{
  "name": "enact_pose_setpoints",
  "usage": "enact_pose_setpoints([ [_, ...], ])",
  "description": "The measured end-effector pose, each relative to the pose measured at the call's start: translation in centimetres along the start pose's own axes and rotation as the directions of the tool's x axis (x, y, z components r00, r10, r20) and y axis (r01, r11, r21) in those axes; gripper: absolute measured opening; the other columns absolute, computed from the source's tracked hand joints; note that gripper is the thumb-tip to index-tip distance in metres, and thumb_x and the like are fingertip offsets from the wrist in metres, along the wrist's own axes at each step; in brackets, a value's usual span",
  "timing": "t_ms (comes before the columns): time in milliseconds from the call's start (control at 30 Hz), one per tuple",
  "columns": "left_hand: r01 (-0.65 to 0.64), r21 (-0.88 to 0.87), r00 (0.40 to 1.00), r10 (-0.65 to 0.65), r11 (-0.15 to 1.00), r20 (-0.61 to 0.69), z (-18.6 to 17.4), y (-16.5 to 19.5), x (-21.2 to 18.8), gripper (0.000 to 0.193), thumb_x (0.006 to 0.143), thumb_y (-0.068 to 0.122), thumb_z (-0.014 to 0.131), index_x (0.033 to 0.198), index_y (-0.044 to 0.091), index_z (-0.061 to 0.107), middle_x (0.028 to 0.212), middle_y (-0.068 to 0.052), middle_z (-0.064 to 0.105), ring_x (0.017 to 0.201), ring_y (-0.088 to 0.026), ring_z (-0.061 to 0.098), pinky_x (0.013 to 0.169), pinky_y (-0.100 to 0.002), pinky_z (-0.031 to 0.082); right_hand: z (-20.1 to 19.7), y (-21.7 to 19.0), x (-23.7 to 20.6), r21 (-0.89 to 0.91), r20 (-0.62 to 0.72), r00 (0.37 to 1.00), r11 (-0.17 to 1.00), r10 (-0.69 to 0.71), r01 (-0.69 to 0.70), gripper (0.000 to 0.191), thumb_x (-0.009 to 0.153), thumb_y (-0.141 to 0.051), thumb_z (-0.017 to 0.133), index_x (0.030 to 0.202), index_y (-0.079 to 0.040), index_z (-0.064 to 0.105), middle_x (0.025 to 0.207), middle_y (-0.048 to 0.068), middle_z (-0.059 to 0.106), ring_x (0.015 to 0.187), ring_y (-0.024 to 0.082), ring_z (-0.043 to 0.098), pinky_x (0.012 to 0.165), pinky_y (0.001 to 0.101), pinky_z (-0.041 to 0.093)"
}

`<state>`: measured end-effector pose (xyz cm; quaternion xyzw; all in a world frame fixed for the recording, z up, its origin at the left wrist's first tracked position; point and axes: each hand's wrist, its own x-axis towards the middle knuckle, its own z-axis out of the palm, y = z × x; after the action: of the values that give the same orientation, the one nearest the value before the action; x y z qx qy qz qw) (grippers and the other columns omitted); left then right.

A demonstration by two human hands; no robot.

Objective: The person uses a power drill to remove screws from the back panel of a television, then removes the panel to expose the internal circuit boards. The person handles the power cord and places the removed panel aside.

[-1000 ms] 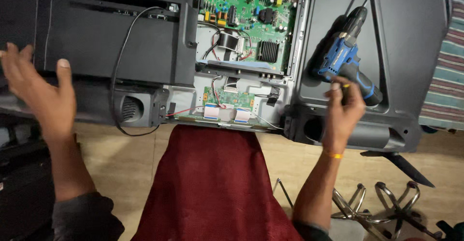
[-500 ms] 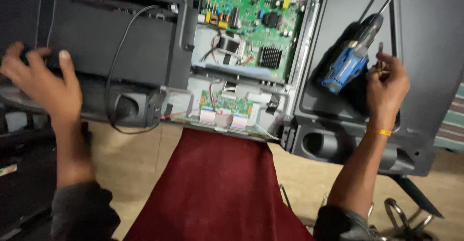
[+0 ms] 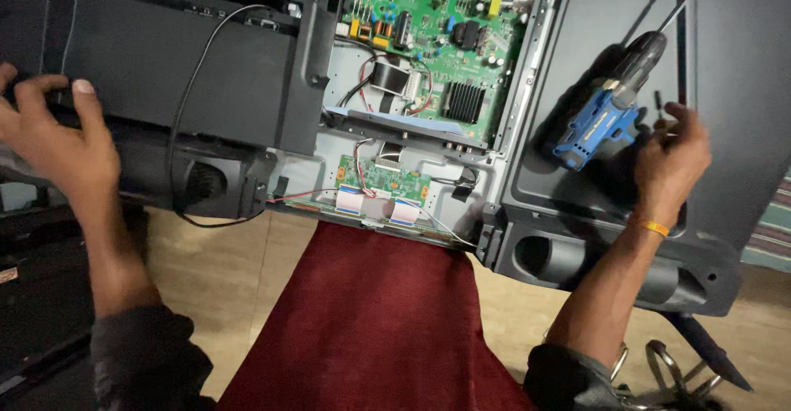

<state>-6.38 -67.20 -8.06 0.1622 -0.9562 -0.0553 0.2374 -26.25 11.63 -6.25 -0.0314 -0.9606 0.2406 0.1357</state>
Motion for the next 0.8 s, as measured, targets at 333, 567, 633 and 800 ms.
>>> enact_pose_setpoints([
  [333, 0.091, -0.101, 0.996, -0.091, 0.991, 0.008, -0.6, 1.8, 0.3, 0.017, 0.110, 0.014, 0.064, 0.122, 0.002, 0.062, 0.125, -0.012, 0.060, 0.121, -0.026, 0.057, 0.105, -0.041, 0.046, 0.1, 0.8, -0.4, 0.027, 0.020, 0.999, 0.999, -0.030, 0.029, 0.036, 0.091, 0.014, 0.056, 0.120, 0.003, 0.074, 0.099, 0.015, 0.073, 0.095, 0.021, 0.073, 0.086, 0.0339, 0.057],
  [567, 0.047, 0.026, 0.998, -0.048, 0.999, 0.036, -0.8, 1.9, 0.1, 0.020, 0.111, 0.016, 0.060, 0.126, 0.003, 0.061, 0.119, -0.008, 0.058, 0.112, -0.020, 0.056, 0.098, -0.036, 0.045, -0.6, -9.8, -1.1, 0.057, -0.162, 0.970, 0.980, -0.181, 0.192, 0.027, 0.098, 0.011, 0.058, 0.119, 0.003, 0.074, 0.105, 0.017, 0.068, 0.092, 0.020, 0.066, 0.079, 0.0306, 0.054],
  [633, 0.058, 0.025, 0.998, -0.059, 0.998, 0.037, -0.9, 1.9, 0.2, 0.019, 0.112, 0.016, 0.062, 0.126, 0.003, 0.061, 0.120, -0.008, 0.059, 0.110, -0.020, 0.056, 0.096, -0.036, 0.046, -0.1, -14.7, -2.1, 0.154, -0.043, 0.982, 0.970, -0.181, 0.186, 0.018, 0.107, 0.003, 0.062, 0.120, 0.001, 0.074, 0.095, 0.013, 0.067, 0.085, 0.016, 0.062, 0.076, 0.0287, 0.051],
  [800, 0.030, -0.008, 0.999, -0.030, 1.000, 0.031, -1.1, 2.0, 0.5, 0.019, 0.110, 0.015, 0.061, 0.124, 0.002, 0.061, 0.118, -0.009, 0.061, 0.107, -0.020, 0.059, 0.094, -0.034, 0.047, 3.2, -26.0, -4.8, 0.289, 0.527, 0.847, 0.952, -0.068, -0.103, 0.045, 0.097, -0.020, 0.071, 0.139, -0.007, 0.064, 0.060, 0.010, 0.061, 0.050, 0.017, 0.055, 0.050, 0.0332, 0.044],
])
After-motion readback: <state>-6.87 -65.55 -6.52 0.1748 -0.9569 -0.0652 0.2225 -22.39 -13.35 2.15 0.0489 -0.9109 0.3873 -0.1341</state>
